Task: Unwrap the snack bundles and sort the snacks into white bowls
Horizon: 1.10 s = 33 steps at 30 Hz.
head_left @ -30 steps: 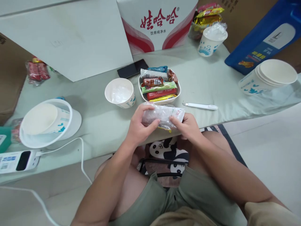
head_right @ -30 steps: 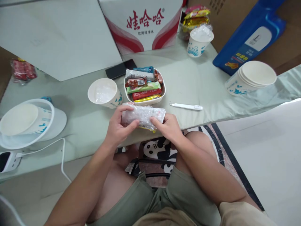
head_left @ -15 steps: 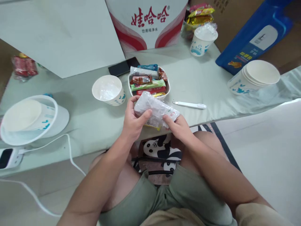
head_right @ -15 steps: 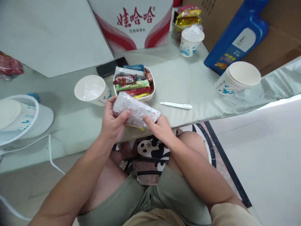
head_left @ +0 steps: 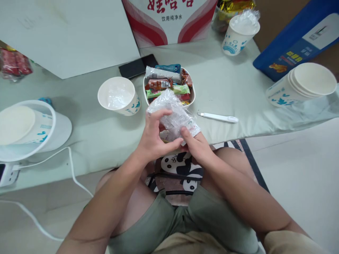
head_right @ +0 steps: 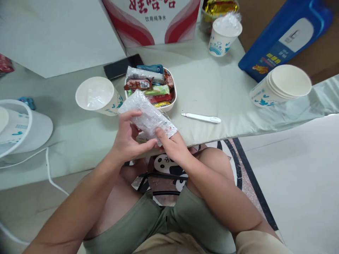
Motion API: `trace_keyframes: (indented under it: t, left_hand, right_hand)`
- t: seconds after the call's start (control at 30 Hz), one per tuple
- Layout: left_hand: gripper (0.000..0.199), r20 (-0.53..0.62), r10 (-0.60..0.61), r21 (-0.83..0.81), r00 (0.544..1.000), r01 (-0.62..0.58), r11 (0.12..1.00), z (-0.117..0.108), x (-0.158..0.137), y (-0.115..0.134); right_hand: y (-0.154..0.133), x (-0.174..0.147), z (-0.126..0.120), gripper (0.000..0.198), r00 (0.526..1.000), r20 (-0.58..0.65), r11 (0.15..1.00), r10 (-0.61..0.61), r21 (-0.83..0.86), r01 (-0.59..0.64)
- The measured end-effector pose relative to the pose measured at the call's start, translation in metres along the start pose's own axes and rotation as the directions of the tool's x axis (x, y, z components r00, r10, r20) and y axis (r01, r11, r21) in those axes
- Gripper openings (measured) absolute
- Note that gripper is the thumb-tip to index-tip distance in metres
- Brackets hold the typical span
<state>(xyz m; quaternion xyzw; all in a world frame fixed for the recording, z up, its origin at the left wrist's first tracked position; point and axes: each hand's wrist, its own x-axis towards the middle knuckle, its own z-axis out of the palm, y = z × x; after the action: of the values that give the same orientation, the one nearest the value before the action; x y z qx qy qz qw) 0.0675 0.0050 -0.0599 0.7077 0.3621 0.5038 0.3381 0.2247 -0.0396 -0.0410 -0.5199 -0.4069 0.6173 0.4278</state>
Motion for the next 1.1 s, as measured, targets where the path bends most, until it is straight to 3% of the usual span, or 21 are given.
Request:
trace_keyframes:
  t: [0.1,0.17,0.23,0.27,0.33,0.4,0.43,0.5,0.57,0.67,0.73,0.83,0.93,1.0,1.1]
  left_hand:
    - [0.068,0.054,-0.02,-0.042,0.998,0.022,0.999,-0.004,0.002,0.001]
    - [0.064,0.025,-0.041,-0.074,0.999,0.043,0.996,-0.007,0.004,0.002]
    - [0.062,-0.001,-0.057,-0.094,0.998,0.057,0.994,-0.011,0.006,0.0]
    - [0.061,-0.014,-0.064,-0.1,0.998,0.062,0.993,-0.013,0.007,-0.001]
    - [0.059,-0.035,-0.075,-0.111,0.997,0.071,0.991,-0.016,0.008,-0.006]
    - [0.057,-0.048,-0.091,-0.123,0.995,0.085,0.989,-0.019,0.009,-0.011]
    - [0.057,-0.051,-0.103,-0.128,0.993,0.096,0.987,-0.019,0.009,-0.013]
    - [0.056,-0.054,-0.141,-0.127,0.989,0.133,0.983,-0.021,0.009,-0.016]
    - [0.056,-0.056,-0.188,-0.116,0.981,0.18,0.977,-0.021,0.009,-0.017]
    - [0.052,-0.053,-0.218,-0.066,0.975,0.214,0.975,-0.02,0.009,-0.015]
    - [0.049,-0.046,-0.188,-0.014,0.981,0.188,0.982,-0.018,0.009,-0.012]
    - [0.045,-0.03,-0.133,0.058,0.991,0.134,0.989,-0.015,0.009,-0.008]
    - [0.042,-0.019,-0.113,0.125,0.993,0.115,0.986,-0.012,0.009,-0.005]
    - [0.041,-0.022,-0.098,0.157,0.995,0.101,0.982,-0.01,0.008,-0.003]
    - [0.042,-0.032,-0.065,0.178,0.997,0.07,0.982,-0.009,0.007,-0.004]
  right_hand:
    - [0.003,0.001,-0.004,0.065,0.998,0.048,0.997,-0.029,-0.07,0.033]
    - [0.002,0.004,-0.014,0.069,0.997,0.055,0.991,-0.047,-0.126,0.054]
    - [-0.002,0.009,-0.029,0.067,0.991,-0.024,0.972,-0.133,-0.201,0.125]
    - [-0.005,0.011,-0.039,0.061,0.969,-0.114,0.944,-0.218,-0.278,0.18]
    - [-0.009,0.017,-0.06,0.04,0.852,-0.286,0.811,-0.439,-0.533,0.239]
    - [-0.009,0.02,-0.082,0.026,0.729,-0.336,0.609,-0.596,-0.782,0.137]
    - [-0.007,0.022,-0.091,0.035,0.712,-0.342,0.525,-0.613,-0.85,0.044]
    - [-0.001,0.022,-0.108,0.047,0.741,-0.384,0.425,-0.551,-0.893,-0.146]
    - [0.003,0.02,-0.12,0.041,0.764,-0.454,0.395,-0.458,-0.874,-0.282]
    - [0.002,0.011,-0.126,0.029,0.748,-0.502,0.466,-0.434,-0.836,-0.291]
    - [-0.001,0.004,-0.118,0.028,0.736,-0.518,0.629,-0.437,-0.761,-0.162]
    - [0.0,-0.007,-0.088,0.036,0.807,-0.439,0.828,-0.394,-0.552,0.103]
    - [0.003,-0.012,-0.047,0.035,0.885,-0.233,0.852,-0.402,-0.449,0.269]
    - [0.003,-0.012,-0.024,0.029,0.894,-0.136,0.83,-0.428,-0.45,0.329]
    - [-0.003,-0.006,-0.004,0.023,0.897,-0.105,0.807,-0.429,-0.491,0.328]
